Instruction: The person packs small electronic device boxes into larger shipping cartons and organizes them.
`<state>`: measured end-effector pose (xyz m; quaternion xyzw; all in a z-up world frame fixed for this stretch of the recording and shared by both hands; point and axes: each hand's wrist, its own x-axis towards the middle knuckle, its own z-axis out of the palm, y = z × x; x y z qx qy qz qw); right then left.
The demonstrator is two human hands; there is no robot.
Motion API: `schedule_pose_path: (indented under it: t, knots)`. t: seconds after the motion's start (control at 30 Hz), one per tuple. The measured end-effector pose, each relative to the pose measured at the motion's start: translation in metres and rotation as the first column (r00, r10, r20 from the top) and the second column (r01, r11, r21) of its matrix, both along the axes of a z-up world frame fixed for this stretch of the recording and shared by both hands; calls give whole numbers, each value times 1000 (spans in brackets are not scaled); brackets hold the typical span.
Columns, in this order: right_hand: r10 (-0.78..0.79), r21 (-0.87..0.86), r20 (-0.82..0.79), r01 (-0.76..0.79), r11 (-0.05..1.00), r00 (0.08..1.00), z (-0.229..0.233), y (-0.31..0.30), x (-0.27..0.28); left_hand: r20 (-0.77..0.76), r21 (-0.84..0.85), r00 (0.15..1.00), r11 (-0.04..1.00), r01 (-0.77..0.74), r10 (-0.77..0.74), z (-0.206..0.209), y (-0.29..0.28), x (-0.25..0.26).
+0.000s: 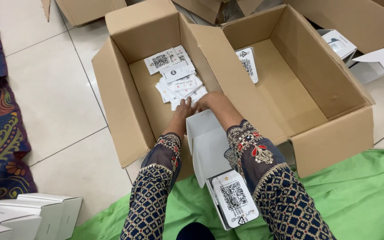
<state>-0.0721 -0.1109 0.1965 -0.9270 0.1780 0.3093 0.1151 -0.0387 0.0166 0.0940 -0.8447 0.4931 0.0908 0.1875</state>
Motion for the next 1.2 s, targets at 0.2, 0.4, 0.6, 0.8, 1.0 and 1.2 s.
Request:
schedule_pose_path:
  t: [0.2,0.4,0.6,0.8,1.0,1.2]
  knots:
    - [2,-30,-33,-3,1000,999,36,15,-23,-139,-144,976,972,-186,166,-16,12,14]
    - [5,-61,-42,-8,998,999,-13,-2,-5,-395,-527,834,649,-549,384,12,28,11]
    - [401,-286,491,-292,913,773,27,15,-50,-432,-894,790,-87,-440,436,141,72,-29]
    - [-427,457,884,-155,876,192,183,54,-141,-607,-791,737,-317,-523,298,230,114,-68]
    - [-334,329,942,-261,908,27,222,54,-247,-627,-777,751,-240,-583,205,260,127,-139]
    - [-377,402,860,-3,915,343,144,31,-324,-360,-917,883,60,-394,300,221,102,-211]
